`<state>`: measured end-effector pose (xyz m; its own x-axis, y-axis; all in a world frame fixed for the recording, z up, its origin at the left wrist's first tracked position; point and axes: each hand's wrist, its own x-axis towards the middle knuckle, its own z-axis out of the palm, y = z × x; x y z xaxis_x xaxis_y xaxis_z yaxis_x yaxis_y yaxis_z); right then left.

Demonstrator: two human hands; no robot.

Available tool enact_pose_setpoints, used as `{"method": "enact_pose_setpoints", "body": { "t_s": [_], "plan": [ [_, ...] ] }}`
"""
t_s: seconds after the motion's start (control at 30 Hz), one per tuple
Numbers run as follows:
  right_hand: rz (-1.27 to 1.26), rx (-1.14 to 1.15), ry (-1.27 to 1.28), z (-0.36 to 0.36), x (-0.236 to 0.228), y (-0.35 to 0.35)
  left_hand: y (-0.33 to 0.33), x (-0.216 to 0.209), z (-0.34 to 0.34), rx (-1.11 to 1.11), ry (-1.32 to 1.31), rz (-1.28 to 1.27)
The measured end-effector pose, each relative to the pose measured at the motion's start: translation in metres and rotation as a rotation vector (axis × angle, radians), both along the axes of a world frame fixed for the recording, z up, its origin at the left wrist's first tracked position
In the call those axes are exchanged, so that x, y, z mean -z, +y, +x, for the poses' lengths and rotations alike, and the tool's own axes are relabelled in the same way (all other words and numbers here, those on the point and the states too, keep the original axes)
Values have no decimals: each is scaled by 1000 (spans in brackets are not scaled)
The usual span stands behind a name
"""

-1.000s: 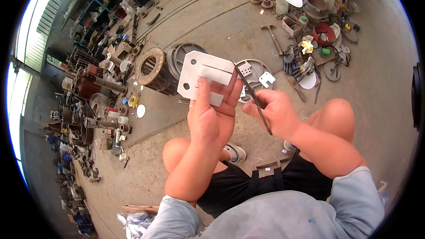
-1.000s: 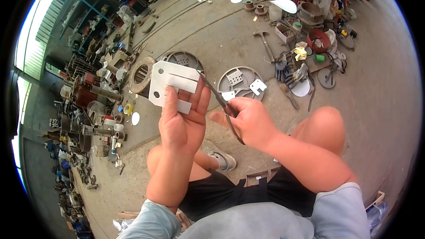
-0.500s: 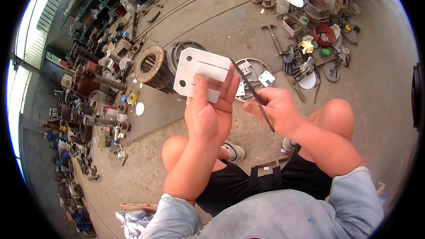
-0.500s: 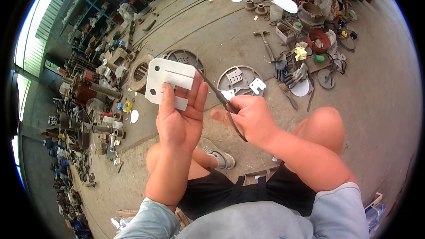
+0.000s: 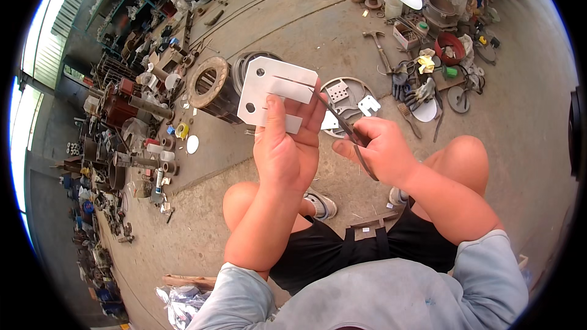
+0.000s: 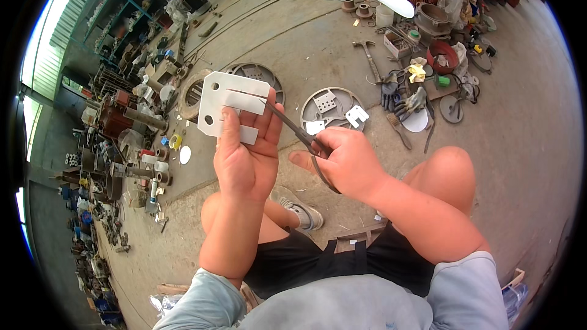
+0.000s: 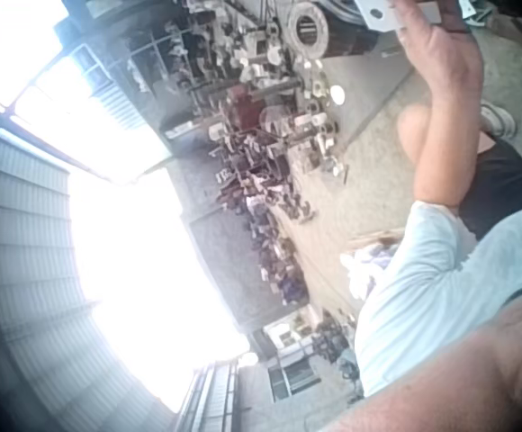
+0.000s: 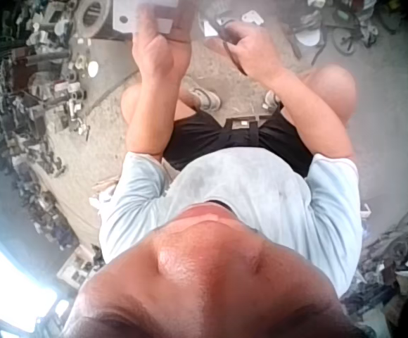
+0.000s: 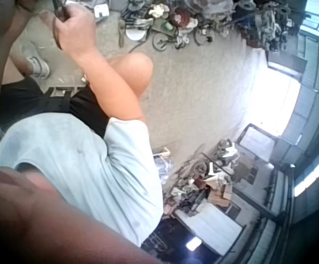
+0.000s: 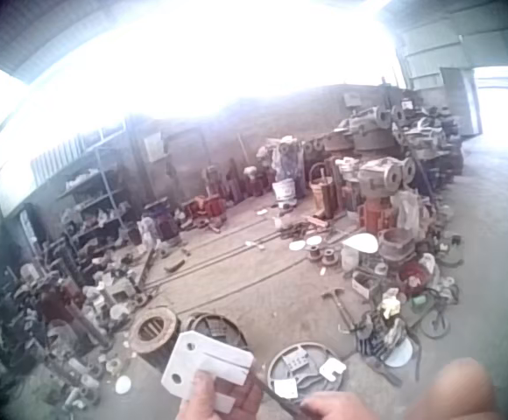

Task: The person uses shears to cut small white plastic sheets into shapes with two holes and a central slot. They repeatedly pick up sheets, cut along marked lines, and place the finished pieces on a circular metal tray.

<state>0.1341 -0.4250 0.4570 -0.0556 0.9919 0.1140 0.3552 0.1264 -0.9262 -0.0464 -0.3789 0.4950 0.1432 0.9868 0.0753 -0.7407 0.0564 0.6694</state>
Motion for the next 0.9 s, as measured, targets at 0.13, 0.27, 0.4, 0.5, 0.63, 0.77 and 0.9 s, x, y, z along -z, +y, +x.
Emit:
{"method": "enact_pose_setpoints", "body": {
  "t_s": [0.13,0.27,0.4,0.5,0.63,0.77,0.9],
  "plan": [
    [-16,3,-2,0,-3,0,0,1,0,6,0,11],
    [17,4,-25,0,-1,-1,-1,1,1,4,-9,-2],
    [55,-21,-28,0,1,-2,-1,0,0,33,-87,-19],
    [-49,-30,31,0,-2,-4,-1,-1,0,15,-87,-42],
    [-35,-42,27,0,-1,-4,4,-5,-5,17,-69,-21],
    [-63,-87,5,-3,-4,-8,6,-6,-6,32,0,18],
    [-119,-81,5,-7,-5,-6,-3,-8,4,49,101,22]
  ]
}}
